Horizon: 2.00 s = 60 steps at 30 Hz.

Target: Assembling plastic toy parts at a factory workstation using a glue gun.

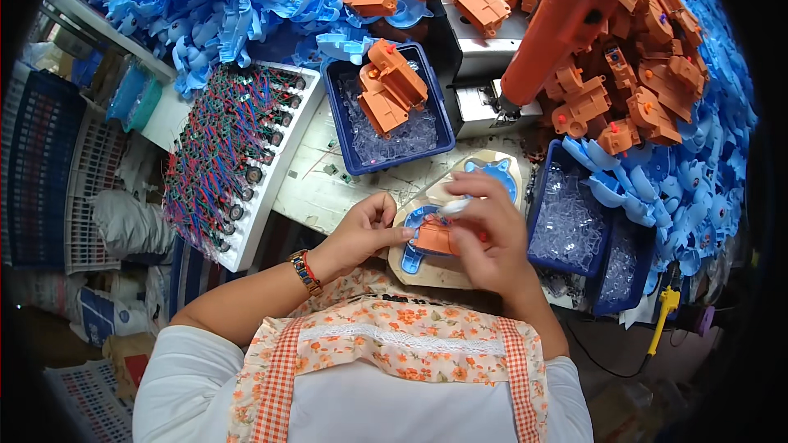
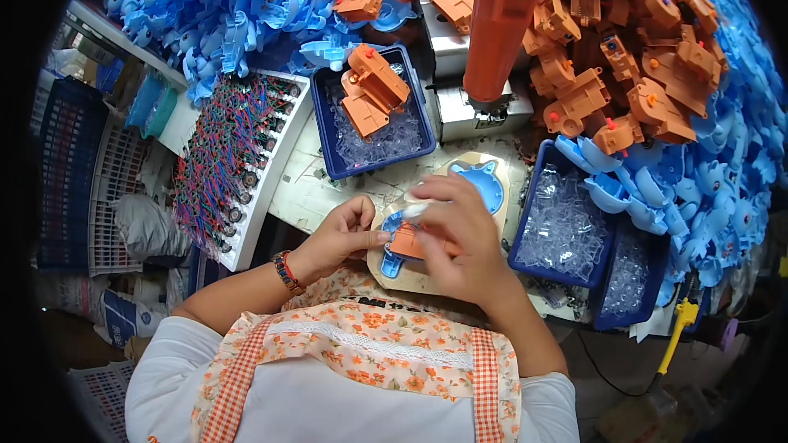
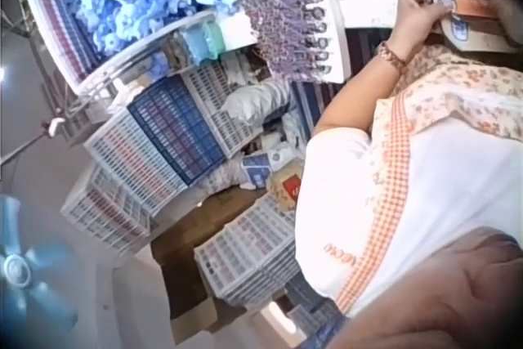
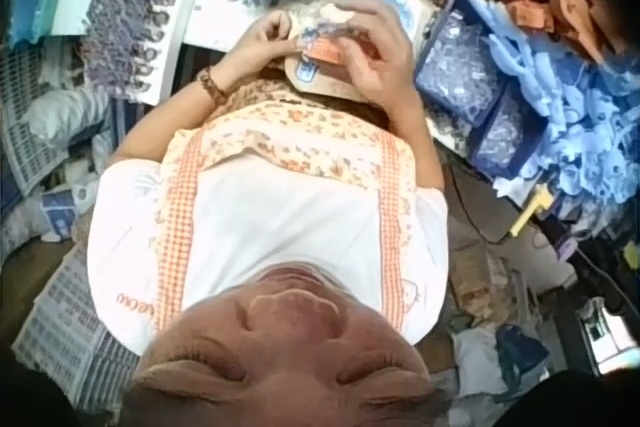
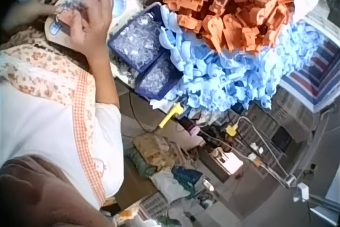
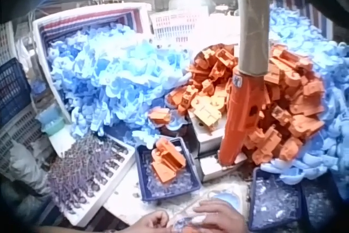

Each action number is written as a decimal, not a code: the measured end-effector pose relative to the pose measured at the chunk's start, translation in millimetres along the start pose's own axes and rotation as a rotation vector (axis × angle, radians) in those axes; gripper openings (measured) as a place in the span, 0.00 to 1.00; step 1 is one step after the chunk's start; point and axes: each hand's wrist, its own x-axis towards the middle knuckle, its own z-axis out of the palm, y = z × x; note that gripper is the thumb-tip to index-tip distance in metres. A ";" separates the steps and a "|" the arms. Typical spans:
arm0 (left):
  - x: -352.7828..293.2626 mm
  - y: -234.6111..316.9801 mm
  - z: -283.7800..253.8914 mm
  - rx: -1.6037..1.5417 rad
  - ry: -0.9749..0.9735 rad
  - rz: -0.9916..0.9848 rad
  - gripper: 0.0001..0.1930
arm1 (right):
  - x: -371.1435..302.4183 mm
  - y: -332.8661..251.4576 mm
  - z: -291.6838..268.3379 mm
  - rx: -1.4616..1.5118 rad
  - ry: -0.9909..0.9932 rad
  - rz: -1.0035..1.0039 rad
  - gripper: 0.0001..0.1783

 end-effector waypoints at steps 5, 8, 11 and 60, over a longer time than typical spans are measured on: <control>-0.4 -9.4 -2.5 0.048 0.034 0.046 0.15 | -17.1 -25.5 -29.9 -0.273 -0.011 0.040 0.15; -10.3 5.6 8.0 0.748 0.261 0.566 0.11 | -27.9 -39.3 -25.7 -0.459 -0.091 0.032 0.18; 0.9 19.1 14.0 1.007 0.205 1.064 0.11 | -32.0 -38.3 -14.7 -0.565 -0.092 0.003 0.18; 32.1 20.8 22.9 0.494 -0.014 0.611 0.16 | -44.2 -15.8 8.1 -0.645 0.051 -0.070 0.18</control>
